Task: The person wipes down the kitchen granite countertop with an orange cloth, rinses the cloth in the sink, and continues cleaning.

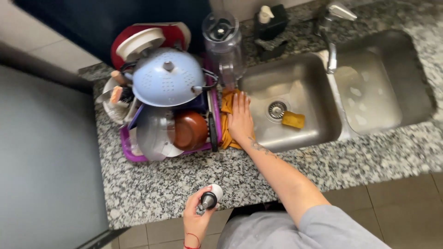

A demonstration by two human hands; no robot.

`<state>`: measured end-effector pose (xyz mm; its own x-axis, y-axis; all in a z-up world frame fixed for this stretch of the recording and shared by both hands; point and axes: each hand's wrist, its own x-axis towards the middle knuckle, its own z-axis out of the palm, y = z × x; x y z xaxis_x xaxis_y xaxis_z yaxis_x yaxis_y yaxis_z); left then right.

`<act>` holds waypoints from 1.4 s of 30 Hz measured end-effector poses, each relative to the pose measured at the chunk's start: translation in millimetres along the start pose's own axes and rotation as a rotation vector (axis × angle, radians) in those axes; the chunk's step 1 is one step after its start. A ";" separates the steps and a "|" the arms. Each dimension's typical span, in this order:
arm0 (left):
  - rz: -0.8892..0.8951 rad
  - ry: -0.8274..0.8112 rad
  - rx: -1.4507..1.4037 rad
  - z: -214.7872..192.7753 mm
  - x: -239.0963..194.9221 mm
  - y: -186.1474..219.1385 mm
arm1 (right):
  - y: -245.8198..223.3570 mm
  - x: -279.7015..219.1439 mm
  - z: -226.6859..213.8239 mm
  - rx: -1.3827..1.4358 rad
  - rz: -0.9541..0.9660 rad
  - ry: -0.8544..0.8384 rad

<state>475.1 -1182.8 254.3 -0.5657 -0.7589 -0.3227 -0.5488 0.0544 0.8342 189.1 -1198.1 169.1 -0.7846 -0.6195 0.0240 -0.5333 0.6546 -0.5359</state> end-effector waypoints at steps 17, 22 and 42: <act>0.585 -0.464 0.063 112.2 73.3 89.7 | 265.1 -169.9 -181.1 -0.349 0.063 -0.133; 0.618 -0.415 0.026 164.0 73.9 109.3 | 376.0 -172.2 -239.4 -0.297 0.385 0.001; 0.161 -0.025 0.035 331.6 23.1 186.3 | 608.6 13.5 -415.3 -0.081 0.749 0.193</act>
<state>155.6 -975.0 253.9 -0.6629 -0.7222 -0.1975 -0.4710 0.1972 0.8598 -277.4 -628.1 193.8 -0.9820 0.0824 -0.1699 0.1456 0.9033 -0.4035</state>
